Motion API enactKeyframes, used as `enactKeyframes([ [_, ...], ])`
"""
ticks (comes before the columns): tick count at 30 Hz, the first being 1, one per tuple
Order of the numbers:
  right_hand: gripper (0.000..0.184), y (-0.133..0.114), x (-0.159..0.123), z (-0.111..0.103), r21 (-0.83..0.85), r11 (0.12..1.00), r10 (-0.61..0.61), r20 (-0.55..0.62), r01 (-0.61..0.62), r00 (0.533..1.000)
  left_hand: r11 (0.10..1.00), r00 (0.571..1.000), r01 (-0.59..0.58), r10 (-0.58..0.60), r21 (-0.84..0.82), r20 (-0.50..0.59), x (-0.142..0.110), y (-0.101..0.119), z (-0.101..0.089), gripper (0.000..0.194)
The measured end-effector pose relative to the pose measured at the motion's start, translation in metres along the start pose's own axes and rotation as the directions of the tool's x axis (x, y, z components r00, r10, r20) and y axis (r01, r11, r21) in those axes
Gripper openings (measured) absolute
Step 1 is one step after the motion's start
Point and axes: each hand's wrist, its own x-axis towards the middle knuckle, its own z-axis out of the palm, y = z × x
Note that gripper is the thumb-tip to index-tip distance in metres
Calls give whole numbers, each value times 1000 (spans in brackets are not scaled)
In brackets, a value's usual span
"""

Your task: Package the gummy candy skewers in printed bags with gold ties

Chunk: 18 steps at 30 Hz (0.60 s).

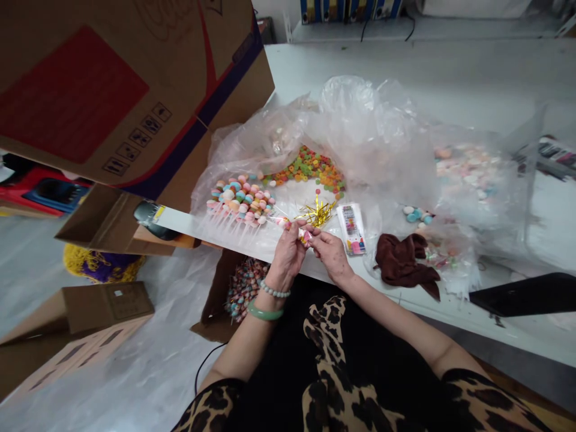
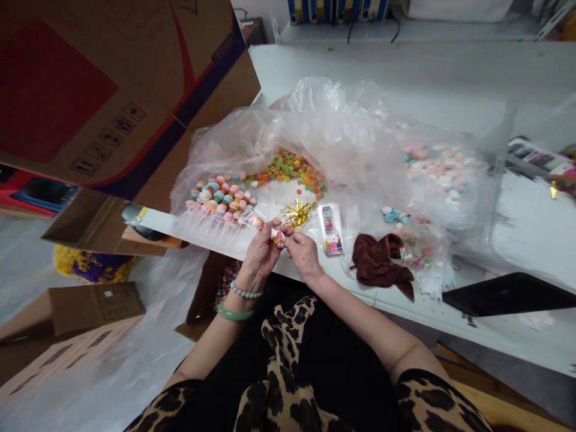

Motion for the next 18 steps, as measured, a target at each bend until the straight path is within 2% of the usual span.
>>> enactKeyframes([
  [3,31,-6,-7,-4,-253,957,-138,34,142,990,997,999,-11,8,-75,-43,3,3,-1,37],
  [6,26,-12,-11,-6,-610,744,-321,31,272,947,994,997,-26,18,-110,-76,5,4,0,34],
  [7,28,-13,-10,-7,-675,678,-361,39,291,932,993,996,-29,19,-112,-82,5,3,0,33],
  [9,32,-14,-9,-7,-738,606,-395,45,297,918,993,995,-23,13,-112,-97,4,3,0,31],
  [11,33,-14,-7,-8,-753,602,-370,32,266,928,995,994,0,-11,-104,-105,4,2,-1,30],
  [14,31,-13,-1,-9,-727,665,-253,-7,169,967,996,995,22,-30,-84,-96,5,1,-3,30],
  [16,31,-13,3,-9,-689,717,-183,-36,108,982,999,995,-13,8,-48,-103,6,-2,-2,31],
  [18,33,-15,2,-7,-649,754,-171,-48,99,984,997,989,-74,74,6,-130,4,-6,0,33],
])
